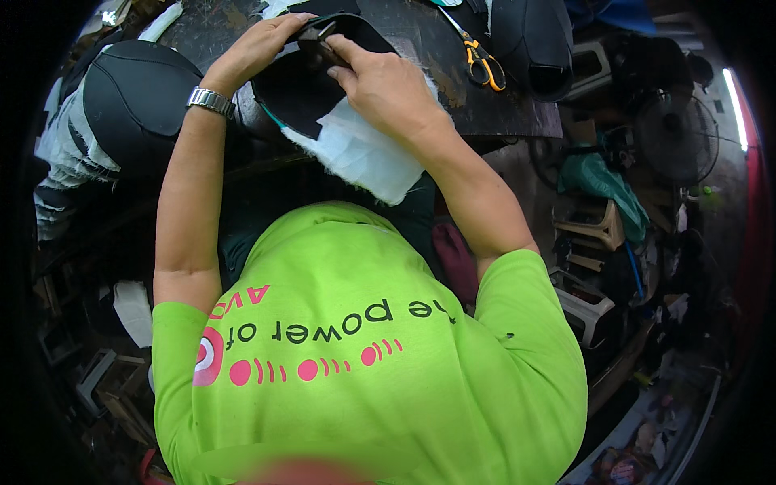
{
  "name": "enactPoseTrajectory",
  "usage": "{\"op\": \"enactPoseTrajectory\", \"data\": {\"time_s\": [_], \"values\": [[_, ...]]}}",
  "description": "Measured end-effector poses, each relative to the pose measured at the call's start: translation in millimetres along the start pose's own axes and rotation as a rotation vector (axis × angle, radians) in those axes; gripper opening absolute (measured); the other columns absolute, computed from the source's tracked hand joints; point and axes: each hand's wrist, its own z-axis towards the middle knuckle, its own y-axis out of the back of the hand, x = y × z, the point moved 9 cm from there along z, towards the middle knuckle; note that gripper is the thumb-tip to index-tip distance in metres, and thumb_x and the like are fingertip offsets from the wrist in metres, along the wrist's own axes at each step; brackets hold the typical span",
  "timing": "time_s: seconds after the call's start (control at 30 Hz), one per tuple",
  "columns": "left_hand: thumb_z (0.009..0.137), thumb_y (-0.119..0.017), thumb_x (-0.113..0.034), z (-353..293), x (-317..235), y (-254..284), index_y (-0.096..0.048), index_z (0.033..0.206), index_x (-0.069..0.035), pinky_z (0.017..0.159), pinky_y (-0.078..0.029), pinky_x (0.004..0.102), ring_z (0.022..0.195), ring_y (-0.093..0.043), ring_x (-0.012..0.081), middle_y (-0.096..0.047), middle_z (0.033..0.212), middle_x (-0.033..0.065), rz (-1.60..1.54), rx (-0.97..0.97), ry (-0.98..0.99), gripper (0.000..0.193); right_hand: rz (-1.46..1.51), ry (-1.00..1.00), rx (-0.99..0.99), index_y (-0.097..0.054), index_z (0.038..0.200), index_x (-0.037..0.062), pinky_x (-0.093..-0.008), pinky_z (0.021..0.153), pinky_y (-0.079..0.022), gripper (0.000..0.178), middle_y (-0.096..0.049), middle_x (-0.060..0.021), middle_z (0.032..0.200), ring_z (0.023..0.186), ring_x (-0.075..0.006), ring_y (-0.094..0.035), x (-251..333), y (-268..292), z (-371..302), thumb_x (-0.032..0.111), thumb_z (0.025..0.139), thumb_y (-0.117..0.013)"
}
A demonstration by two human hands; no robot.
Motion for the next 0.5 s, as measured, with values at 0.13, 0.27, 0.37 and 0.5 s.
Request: {"op": "enactPoseTrajectory", "data": {"time_s": [0.13, 0.27, 0.37, 0.5], "values": [[0.109, -0.043, -0.043, 2, 5, -2, -0.065, 0.138, -0.014, 0.105, -0.047, 0.0345, 0.121, -0.065, 0.0264, -0.07, 0.13, 0.0129, -0.011, 0.108, 0.128, 0.047, -0.099, -0.024, 0.02, -0.06, 0.134, 0.0221, -0.0545, 0.078, -0.055, 0.037, -0.074, -0.02, 0.088, 0.084, -0.0455, -0.07, 0, -10, 2, 0.031, 0.099, -0.062], [0.109, -0.045, -0.042, 5, -42, 0, -0.066, 0.137, -0.013, 0.095, -0.048, 0.031, 0.108, -0.065, 0.0206, -0.073, 0.123, 0.0085, 0.277, 0.119, -0.239, 0.046, -0.162, 0.007, 0.137, -0.055, 0.139, 0.0247, -0.0553, 0.078, -0.055, 0.042, -0.074, -0.0213, 0.093, 0.087, -0.0458, -0.07, 0, -3, 7, 0.03, 0.099, -0.061], [0.108, -0.045, -0.042, -2, -17, 8, -0.067, 0.137, -0.014, 0.089, -0.048, 0.03, 0.102, -0.063, 0.0166, -0.073, 0.122, 0.0063, 0.039, 0.21, -0.037, 0.045, -0.053, 0.031, 0.023, -0.056, 0.139, 0.0248, -0.0544, 0.079, -0.056, 0.041, -0.073, -0.0223, 0.094, 0.089, -0.0443, -0.071, 5, 0, 4, 0.031, 0.099, -0.061], [0.109, -0.045, -0.044, 2, -14, 3, -0.065, 0.139, -0.012, 0.102, -0.047, 0.0326, 0.112, -0.064, 0.0195, -0.07, 0.129, 0.009, 0.027, 0.186, -0.094, 0.048, -0.195, -0.055, 0.143, -0.064, 0.133, 0.0193, -0.0483, 0.082, -0.055, 0.038, -0.074, -0.0199, 0.096, 0.093, -0.0413, -0.07, 4, -10, 5, 0.037, 0.099, -0.062]]}}
